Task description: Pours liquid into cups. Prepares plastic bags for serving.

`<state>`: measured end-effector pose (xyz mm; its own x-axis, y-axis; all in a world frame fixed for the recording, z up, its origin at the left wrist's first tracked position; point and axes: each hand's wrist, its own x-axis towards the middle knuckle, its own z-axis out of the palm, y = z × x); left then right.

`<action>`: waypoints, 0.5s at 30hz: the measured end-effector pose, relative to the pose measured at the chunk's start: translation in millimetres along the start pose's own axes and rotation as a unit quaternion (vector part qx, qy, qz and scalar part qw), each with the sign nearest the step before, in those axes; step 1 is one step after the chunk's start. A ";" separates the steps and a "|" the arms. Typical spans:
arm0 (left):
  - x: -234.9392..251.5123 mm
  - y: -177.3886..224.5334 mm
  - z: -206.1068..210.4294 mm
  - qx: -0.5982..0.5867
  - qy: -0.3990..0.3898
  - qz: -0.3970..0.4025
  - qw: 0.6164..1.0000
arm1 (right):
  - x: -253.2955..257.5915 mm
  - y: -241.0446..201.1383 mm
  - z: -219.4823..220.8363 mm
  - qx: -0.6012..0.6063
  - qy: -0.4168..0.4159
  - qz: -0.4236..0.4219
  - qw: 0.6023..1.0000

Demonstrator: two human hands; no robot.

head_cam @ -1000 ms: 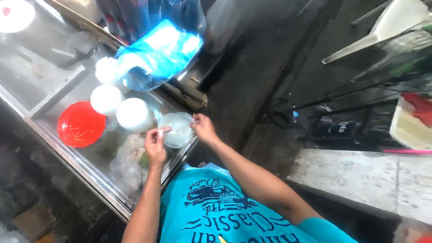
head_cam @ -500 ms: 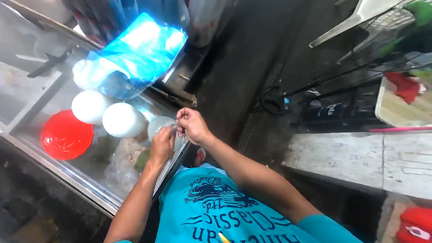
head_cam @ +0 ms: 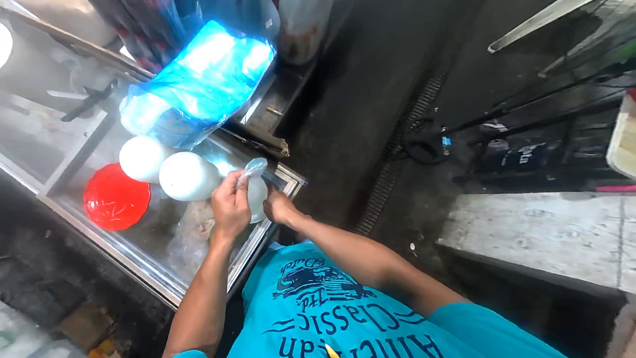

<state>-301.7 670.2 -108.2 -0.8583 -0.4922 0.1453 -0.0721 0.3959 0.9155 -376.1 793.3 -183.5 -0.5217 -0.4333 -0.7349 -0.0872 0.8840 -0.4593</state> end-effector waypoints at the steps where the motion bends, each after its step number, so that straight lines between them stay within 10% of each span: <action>1: 3.1 11.0 -7.5 0.008 0.003 0.020 1.000 | 1.6 -1.5 -2.8 0.003 -0.002 0.005 1.000; 15: 4.8 154.6 -104.3 -0.032 0.155 0.172 0.972 | 5.4 32.3 -26.9 0.156 -0.042 -0.070 0.984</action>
<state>-264.0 648.2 73.2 -0.6307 -0.5530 0.5445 0.2333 0.5340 0.8126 -404.6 824.3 -188.8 -0.4499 -0.5717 -0.6861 0.1178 0.7235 -0.6801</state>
